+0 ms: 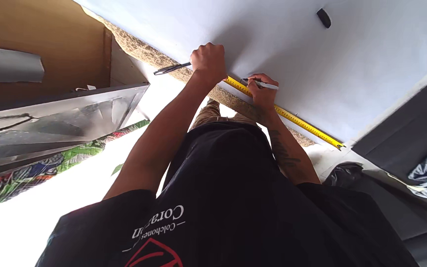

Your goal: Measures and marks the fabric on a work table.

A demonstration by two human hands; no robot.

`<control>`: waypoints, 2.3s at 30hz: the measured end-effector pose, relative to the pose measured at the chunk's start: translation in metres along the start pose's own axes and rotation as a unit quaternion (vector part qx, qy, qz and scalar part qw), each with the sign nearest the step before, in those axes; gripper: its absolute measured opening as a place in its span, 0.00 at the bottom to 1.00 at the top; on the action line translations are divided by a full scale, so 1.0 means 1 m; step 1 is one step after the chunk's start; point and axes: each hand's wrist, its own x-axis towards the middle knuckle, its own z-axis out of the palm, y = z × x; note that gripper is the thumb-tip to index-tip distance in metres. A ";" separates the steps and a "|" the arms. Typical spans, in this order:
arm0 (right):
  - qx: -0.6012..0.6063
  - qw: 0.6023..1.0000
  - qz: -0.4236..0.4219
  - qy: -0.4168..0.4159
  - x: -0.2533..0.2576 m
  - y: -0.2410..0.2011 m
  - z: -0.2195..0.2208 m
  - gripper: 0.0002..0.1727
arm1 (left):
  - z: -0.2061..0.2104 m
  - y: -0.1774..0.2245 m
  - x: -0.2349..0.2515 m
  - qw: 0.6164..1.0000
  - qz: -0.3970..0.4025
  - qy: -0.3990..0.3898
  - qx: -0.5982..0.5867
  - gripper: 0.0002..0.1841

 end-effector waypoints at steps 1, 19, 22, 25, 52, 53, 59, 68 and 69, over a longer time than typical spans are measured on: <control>-0.002 1.000 -0.011 -0.004 -0.002 0.002 -0.002 0.06 | -0.003 -0.005 0.001 1.000 0.015 -0.003 0.003 0.33; 0.090 0.995 0.040 0.002 0.008 0.001 0.002 0.08 | -0.081 -0.235 0.101 0.998 -0.030 0.047 0.021 0.31; 0.079 0.995 0.060 0.007 0.025 -0.014 0.030 0.07 | -0.081 -0.236 0.100 0.998 -0.028 0.051 0.014 0.30; 0.002 0.999 0.036 -0.033 0.051 -0.041 0.100 0.09 | -0.080 -0.236 0.101 0.998 -0.027 0.050 0.011 0.31; 0.020 0.999 -0.034 -0.033 0.103 -0.049 0.233 0.04 | -0.084 -0.238 0.099 0.999 -0.024 0.044 -0.006 0.30; 0.018 0.999 -0.042 -0.023 0.102 -0.048 0.233 0.04 | -0.084 -0.237 0.099 0.999 -0.023 0.045 -0.006 0.30; 0.019 0.997 -0.066 -0.030 0.103 -0.045 0.233 0.05 | -0.083 -0.238 0.099 0.998 -0.022 0.051 -0.006 0.30; 0.024 0.998 -0.042 -0.028 0.076 -0.113 0.156 0.15 | -0.071 -0.263 0.090 0.996 0.049 0.079 -0.013 0.25; 0.008 0.997 -0.054 -0.052 0.066 -0.124 0.135 0.19 | -0.067 -0.268 0.087 0.993 0.067 0.094 -0.019 0.26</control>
